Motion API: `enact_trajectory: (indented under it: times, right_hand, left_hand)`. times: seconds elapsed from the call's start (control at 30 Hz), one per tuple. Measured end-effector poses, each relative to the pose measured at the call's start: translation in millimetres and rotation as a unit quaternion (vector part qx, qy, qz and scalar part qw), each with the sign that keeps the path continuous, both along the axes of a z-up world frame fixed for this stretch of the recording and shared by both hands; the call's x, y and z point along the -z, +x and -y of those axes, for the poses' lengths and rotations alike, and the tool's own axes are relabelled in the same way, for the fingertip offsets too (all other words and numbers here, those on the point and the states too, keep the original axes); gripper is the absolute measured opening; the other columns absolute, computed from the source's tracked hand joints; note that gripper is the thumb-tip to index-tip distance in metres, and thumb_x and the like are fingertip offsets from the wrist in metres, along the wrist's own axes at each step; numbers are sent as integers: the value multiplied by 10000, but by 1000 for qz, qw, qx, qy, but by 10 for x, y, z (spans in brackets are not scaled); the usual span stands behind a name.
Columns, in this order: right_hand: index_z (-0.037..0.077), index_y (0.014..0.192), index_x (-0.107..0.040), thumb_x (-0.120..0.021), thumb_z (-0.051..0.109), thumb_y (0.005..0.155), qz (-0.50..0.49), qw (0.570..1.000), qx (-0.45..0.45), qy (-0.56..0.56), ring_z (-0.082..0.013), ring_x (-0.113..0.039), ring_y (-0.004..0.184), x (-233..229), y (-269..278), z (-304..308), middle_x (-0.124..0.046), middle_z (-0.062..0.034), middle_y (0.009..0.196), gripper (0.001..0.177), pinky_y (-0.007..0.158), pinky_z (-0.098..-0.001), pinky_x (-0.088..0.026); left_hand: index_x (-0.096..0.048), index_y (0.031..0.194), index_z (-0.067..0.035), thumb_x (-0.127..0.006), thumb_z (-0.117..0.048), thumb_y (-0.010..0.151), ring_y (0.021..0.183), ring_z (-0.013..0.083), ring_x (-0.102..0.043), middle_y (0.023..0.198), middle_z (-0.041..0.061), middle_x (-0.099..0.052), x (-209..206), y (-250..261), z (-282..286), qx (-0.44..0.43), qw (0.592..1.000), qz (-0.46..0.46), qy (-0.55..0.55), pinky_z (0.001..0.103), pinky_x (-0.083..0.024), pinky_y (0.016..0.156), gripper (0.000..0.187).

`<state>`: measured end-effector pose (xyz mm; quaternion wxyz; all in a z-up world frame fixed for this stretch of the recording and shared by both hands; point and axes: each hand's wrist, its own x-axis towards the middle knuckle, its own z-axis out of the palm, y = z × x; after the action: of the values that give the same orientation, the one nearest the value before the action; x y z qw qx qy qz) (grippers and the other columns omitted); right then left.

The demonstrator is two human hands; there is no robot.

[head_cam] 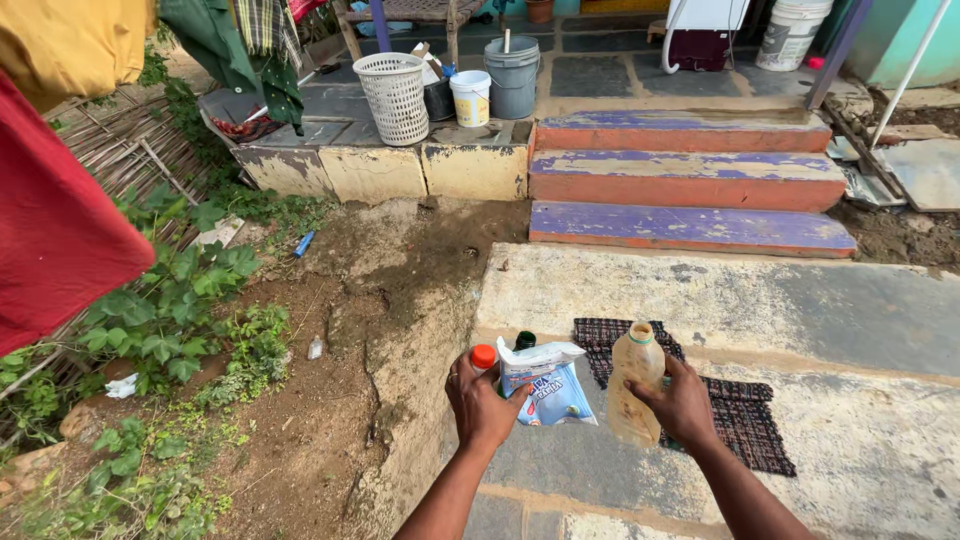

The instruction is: The person collects trash, including plastic wrappers, bottles, and paper, from the ground by hand and disposes of the items into buckets and a trash basket.

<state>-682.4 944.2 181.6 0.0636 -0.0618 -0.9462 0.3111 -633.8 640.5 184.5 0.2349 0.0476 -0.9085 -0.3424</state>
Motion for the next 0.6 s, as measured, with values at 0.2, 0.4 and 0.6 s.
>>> enact_trajectory:
  times: [0.2,0.4,0.6]
  right_hand:
    - [55,1271,-672,-897,446,688,-11,999,-9,29,-344,-680,1124,271,-1293,224,-692,-181,1218,737,988,-486,-528]
    - [36,1283,-674,-882,441,726,-3,1000,10,19,-333,-706,1107,29,-2452,338,-703,-190,1213,719,994,-474,-555]
    - [25,1400,-577,-868,394,746,30,999,31,-10,-322,-715,1079,-21,-3248,300,-662,-180,1257,805,928,-522,-610]
  left_hand:
    - [-801,989,-42,-927,-339,650,1327,322,-435,1315,144,-560,138,-1313,360,-24,1000,5,1,541,-318,1097,468]
    - [-805,967,-51,-924,-339,642,1304,319,-435,1339,150,-525,-9,-2442,565,-34,999,30,0,531,-314,1117,451]
    - [-790,988,-51,-925,-363,657,1300,293,-434,1317,111,-531,-10,-3210,627,-24,998,53,-6,528,-318,1103,474]
